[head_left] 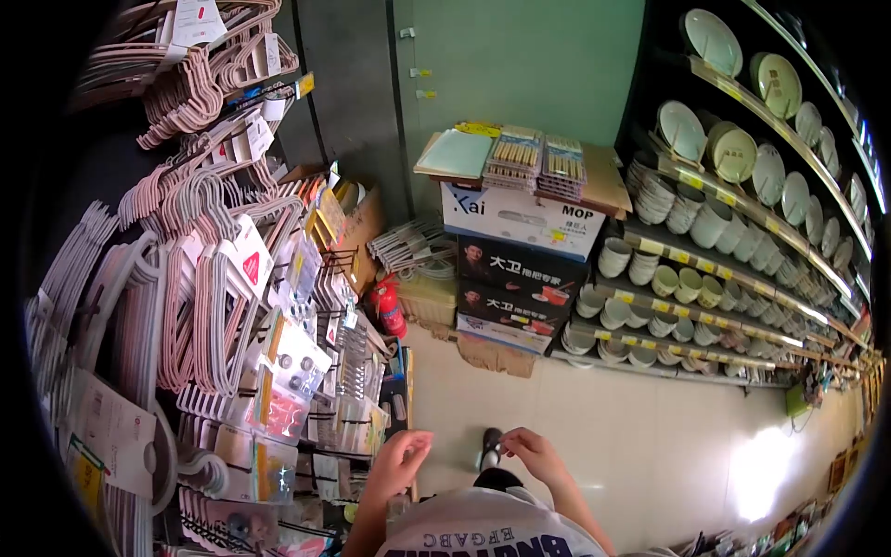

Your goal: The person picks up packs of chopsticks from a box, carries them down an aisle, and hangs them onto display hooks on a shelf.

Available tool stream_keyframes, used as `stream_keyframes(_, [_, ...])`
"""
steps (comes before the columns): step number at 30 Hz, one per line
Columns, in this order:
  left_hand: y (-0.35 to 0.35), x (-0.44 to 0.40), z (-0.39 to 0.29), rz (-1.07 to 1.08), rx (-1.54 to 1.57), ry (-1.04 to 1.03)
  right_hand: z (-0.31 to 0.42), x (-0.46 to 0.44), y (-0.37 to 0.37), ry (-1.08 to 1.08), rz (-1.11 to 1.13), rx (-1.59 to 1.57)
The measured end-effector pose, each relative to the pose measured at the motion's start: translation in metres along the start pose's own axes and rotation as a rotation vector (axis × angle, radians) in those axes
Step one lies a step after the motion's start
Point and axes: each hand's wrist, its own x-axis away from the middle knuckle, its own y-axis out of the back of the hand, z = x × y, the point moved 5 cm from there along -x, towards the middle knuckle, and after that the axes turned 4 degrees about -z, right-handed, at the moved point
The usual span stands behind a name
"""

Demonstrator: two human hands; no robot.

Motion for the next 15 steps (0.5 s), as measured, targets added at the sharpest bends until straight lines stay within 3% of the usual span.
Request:
stream_keyframes(4, [-0.006, -0.051, -0.004, -0.138, 0.019, 0.021, 0.04, -0.059, 0.028, 0.072, 0.11, 0.097])
stream_keyframes(8, [-0.03, -0.102, -0.021, -0.064, 0.062, -0.021, 0.087, -0.108, 0.064, 0.216, 0.092, 0.098])
stream_keyframes(15, [-0.079, -0.187, -0.034, -0.026, 0.019, -0.112, 0.08, -0.152, 0.131, 0.187, -0.004, 0.076])
